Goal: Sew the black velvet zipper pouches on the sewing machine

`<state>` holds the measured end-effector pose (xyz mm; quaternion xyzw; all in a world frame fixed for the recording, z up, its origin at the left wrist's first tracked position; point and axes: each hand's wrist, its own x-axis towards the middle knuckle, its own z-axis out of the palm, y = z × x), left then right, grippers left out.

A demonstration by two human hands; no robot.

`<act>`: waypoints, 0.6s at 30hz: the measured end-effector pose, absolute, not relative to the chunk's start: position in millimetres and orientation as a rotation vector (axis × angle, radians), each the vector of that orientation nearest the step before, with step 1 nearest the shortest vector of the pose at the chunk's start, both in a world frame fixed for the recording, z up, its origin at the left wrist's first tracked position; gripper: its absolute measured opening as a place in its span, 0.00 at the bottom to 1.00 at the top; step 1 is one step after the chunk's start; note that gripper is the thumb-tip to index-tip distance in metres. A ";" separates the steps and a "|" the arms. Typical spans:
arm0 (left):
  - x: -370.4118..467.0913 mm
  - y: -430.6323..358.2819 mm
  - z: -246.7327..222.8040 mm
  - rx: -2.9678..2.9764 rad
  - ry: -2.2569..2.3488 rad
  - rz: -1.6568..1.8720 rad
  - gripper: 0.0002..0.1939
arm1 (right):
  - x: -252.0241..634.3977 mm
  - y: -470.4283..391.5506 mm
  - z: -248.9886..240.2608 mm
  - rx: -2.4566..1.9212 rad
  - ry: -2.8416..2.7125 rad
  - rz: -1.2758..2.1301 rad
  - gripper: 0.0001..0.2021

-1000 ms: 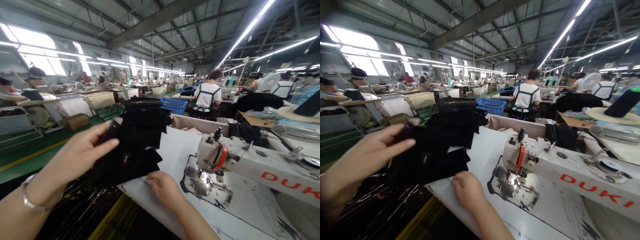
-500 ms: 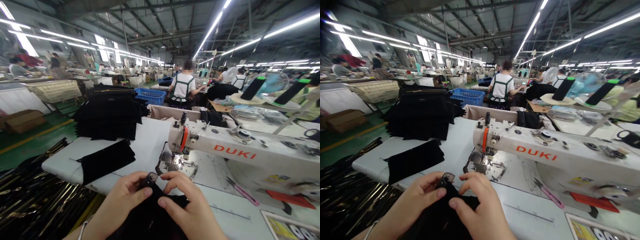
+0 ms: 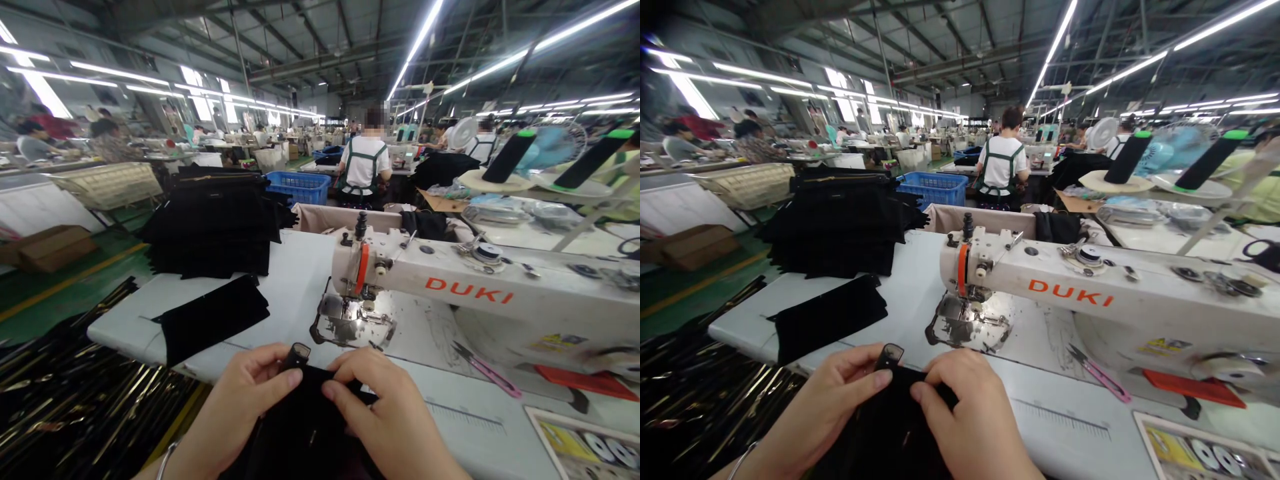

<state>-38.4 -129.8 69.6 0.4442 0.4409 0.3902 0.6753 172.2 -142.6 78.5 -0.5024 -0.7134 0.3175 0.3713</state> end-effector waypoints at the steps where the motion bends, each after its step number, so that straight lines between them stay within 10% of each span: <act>1: -38.0 -129.5 69.4 0.991 0.989 0.876 0.15 | 172.4 -142.5 79.0 -1.308 -1.809 0.824 0.06; 13: -42.4 -115.2 87.0 1.203 1.053 0.711 0.11 | 170.3 -143.3 79.0 -1.282 -1.779 0.997 0.07; 18: -53.2 -68.2 89.7 1.525 1.018 0.312 0.12 | 176.1 -142.6 56.3 -0.833 -2.010 1.074 0.22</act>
